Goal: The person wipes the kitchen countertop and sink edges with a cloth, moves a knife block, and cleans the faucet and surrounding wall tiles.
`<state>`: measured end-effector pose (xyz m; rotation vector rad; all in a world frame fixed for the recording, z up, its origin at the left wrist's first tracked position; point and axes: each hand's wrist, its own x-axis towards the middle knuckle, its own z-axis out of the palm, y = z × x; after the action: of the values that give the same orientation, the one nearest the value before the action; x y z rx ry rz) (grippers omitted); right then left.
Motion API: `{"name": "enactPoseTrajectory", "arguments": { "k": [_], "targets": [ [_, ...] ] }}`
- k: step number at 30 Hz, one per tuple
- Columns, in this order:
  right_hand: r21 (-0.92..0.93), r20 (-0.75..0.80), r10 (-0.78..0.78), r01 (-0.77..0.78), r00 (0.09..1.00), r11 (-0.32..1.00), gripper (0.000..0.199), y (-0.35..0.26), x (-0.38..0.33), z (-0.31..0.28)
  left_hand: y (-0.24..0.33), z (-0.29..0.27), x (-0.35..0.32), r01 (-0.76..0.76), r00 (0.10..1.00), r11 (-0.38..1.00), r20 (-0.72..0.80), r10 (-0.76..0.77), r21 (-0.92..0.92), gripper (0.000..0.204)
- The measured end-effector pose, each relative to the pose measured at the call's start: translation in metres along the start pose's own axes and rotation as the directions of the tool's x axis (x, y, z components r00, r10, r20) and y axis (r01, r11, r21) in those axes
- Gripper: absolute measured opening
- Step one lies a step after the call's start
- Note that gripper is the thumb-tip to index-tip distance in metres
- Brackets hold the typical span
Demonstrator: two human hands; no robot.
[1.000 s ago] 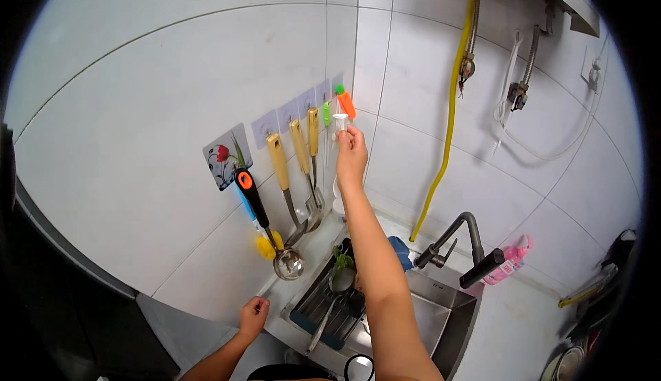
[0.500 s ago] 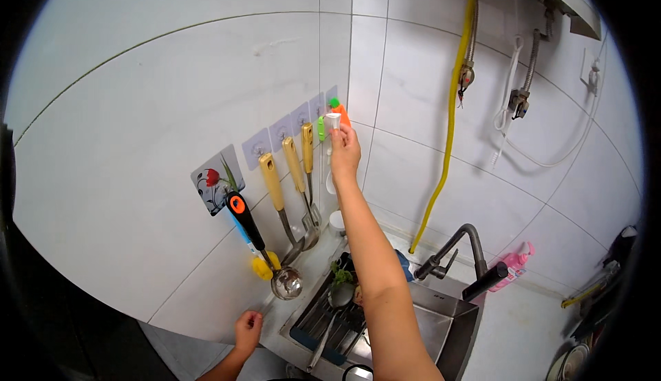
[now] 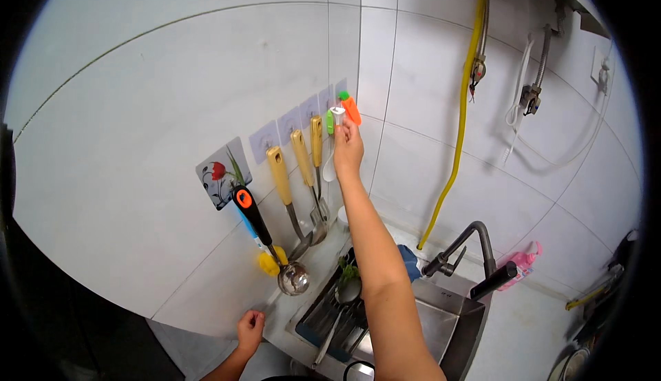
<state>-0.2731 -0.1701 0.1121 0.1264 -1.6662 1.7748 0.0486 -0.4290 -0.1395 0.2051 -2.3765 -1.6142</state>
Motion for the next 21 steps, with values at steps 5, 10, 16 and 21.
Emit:
{"name": "enactPoseTrajectory", "arguments": {
  "k": [5,10,16,21],
  "targets": [
    [-0.274,-0.037,-0.208,0.19,0.978,0.943,0.03,-0.004,0.005,-0.009,0.006,-0.002,-0.002,-0.051,0.999,0.998,0.018,0.05,0.038,0.016],
    [-0.101,0.012,-0.02,0.021,1.0,0.995,0.027,0.02,-0.025,-0.054,0.006,0.009,0.0,0.107,0.994,0.994,0.017,-0.107,-0.006,0.016],
    [-0.578,0.076,0.149,-0.078,0.986,0.812,0.026,0.113,-0.108,-0.223,-0.007,0.022,-0.009,0.082,0.996,0.996,0.027,-0.083,0.015,0.014],
    [-0.918,0.183,0.404,0.008,0.896,0.397,0.049,0.164,-0.196,-0.322,-0.012,0.031,-0.012,0.138,0.99,0.99,0.006,-0.138,0.011,0.014]
  ]
}}
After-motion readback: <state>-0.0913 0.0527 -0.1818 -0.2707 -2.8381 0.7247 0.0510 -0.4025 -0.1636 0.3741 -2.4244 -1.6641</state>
